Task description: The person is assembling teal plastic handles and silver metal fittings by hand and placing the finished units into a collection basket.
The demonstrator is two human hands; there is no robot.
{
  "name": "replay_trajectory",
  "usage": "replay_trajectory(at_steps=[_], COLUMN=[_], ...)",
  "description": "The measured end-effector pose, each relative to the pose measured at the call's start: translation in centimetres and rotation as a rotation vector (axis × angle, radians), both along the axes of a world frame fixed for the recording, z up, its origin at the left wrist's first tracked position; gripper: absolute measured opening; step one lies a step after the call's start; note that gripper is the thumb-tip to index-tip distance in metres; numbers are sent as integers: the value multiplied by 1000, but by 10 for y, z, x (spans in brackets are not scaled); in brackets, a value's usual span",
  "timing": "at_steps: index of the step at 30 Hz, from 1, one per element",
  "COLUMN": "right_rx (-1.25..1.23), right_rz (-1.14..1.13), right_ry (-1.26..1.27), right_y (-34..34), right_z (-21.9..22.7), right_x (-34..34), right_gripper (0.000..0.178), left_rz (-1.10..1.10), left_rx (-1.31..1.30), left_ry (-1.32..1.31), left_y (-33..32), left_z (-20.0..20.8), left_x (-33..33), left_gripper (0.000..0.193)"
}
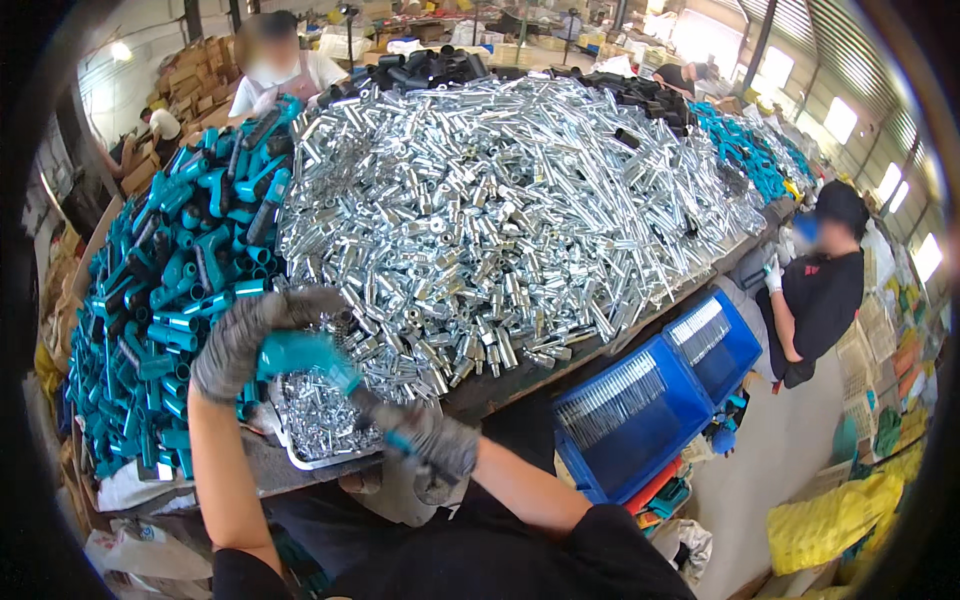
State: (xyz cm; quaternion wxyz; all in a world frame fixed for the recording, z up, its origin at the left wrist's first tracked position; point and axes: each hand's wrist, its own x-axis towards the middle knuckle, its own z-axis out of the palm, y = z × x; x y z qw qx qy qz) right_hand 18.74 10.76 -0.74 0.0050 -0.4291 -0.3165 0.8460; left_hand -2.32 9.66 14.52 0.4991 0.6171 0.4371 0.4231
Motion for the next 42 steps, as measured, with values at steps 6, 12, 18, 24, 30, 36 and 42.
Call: replay_trajectory(at_steps=[6, 12, 18, 24, 30, 36, 42], right_rx=[290, -17, 1351, 378, 430, 810, 705], right_rz=[365, -279, -210, 44, -531, -595, -589], right_ry=[454, 779, 220, 528, 557, 527, 652], right_y=[-51, -5, -22, -8, 4, 2, 8], right_z=[19, 15, 8, 16, -30, -13, -21], right_x=[2, 39, -10, 27, 69, 51, 46], right_gripper=[42, 50, 44, 32, 43, 57, 66], left_rz=[-45, 591, 358, 286, 733, 767, 759], left_rx=[-66, 387, -10, -7, 40, -147, -174], left_ry=[57, 455, -405, -468, 1197, 1307, 1237], left_y=[0, 16, 2, 17, 74, 101, 98], left_z=[9, -91, -45, -49, -90, -103, -109], left_x=[11, -53, 70, 57, 20, 38, 27], left_gripper=[45, 64, 66, 56, 41, 46, 50])
